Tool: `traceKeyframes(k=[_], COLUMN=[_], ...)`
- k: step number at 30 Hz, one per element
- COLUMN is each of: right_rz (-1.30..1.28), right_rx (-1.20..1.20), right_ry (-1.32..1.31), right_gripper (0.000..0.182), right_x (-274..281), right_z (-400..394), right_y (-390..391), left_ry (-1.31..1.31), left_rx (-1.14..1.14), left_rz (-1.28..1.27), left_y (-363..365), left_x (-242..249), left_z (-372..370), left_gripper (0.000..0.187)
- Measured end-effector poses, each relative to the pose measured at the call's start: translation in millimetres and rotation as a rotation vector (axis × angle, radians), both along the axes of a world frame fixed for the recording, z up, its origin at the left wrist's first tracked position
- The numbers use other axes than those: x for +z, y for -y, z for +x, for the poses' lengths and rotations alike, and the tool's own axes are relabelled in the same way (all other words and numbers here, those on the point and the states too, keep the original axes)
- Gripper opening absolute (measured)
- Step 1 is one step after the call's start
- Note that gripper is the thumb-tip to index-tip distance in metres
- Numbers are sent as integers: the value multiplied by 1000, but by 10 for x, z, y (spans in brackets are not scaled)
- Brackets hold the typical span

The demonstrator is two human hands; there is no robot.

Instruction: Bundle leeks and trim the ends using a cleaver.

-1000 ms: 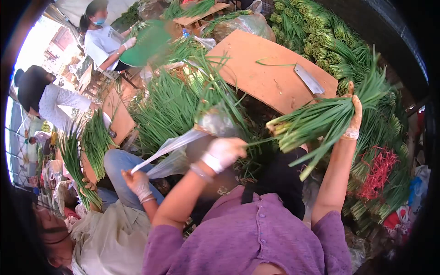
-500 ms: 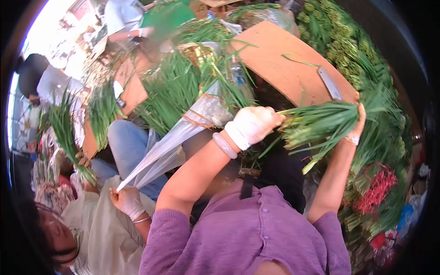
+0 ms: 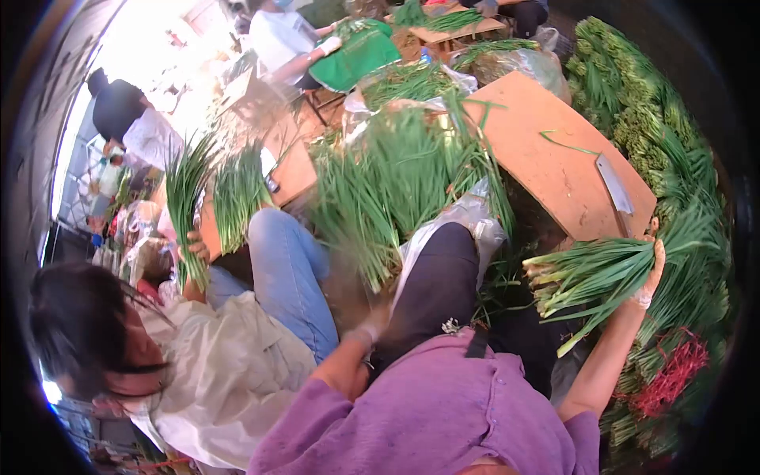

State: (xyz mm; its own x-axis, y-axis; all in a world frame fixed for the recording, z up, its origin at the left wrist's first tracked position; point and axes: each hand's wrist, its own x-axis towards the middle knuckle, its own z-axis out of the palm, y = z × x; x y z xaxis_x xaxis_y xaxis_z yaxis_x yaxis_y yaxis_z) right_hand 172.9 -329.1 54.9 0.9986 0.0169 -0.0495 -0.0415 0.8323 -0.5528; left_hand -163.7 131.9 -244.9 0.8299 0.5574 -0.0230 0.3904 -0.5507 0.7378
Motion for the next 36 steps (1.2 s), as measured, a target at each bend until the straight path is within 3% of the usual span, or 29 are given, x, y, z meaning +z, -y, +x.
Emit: traceKeyframes(k=[1,2,4,5,6,7,8,9,10,11,12,13,14,15,17,19,22,24,28,30,31,32,34,36], right_rz=[-63,-146,-115,-129,-148,-169,-186,-108,-25,27,80,69,122,134,142,99,224,340,314,-25,-88,91,206,125], right_rx=[19,59,84,51,3,7,70,155,249,335,422,310,370,359,426,370,461,571,458,305,232,391,527,459], right_ry=[3,-10,-70,-122,-181,-191,-125,-49,32,92,151,129,154,136,51,-11,19,-31,-76,10,-167,-151,-178,-217], right_gripper=[27,23,23,23,24,25,25,24,23,25,28,41,51,50,53,59,61,61,62,60,58,55,51,47], right_x=[26,49,90,232,343,384,320,258,217,195,195,251,244,289,254,205,228,191,432,288,198,-67,-577,-806], right_z=[-19,-34,65,14,-49,-32,43,109,168,196,180,115,124,87,128,124,122,194,203,337,354,429,568,605], right_y=[22,76,52,-83,-150,-176,-127,-125,-169,-225,-303,-435,-517,-644,-715,-857,-1046,-1073,-1197,-1102,-1063,-994,-929,-893], left_ry=[-291,-627,-979,-924,-915,-733,-469,-237,-75,-51,111,130,198,140,141,91,-51,-294,-324,-287,-345,-381,-506,-445], left_rx=[-94,-228,-402,-413,-447,-363,-247,-131,-172,-206,-302,-436,-555,-606,-764,-881,-975,-807,-655,-642,-644,-626,-423,-518], left_rz=[-46,-104,-46,49,111,267,282,-79,-253,-387,-566,-616,-651,-569,-655,-733,-1365,-1698,-1983,-2177,-2138,-2087,-2167,-2177], left_y=[73,46,-89,-245,-226,-343,-217,-110,-211,83,249,383,550,649,949,1163,1529,1604,1580,1636,1745,1778,1880,1994], left_x=[124,576,1349,1579,2143,2161,2546,2752,2551,2959,2996,3065,3116,3077,3172,2927,2608,2793,2699,2655,2597,2506,2202,2208], left_z=[-133,-21,287,421,678,768,922,1090,1254,1475,1631,1802,1971,2111,2352,2630,2755,2538,2533,2560,2553,2500,2429,2475], left_gripper=[48,45,39,31,30,29,29,30,34,40,43,47,50,53,60,67,72,76,74,77,75,73,64,60])
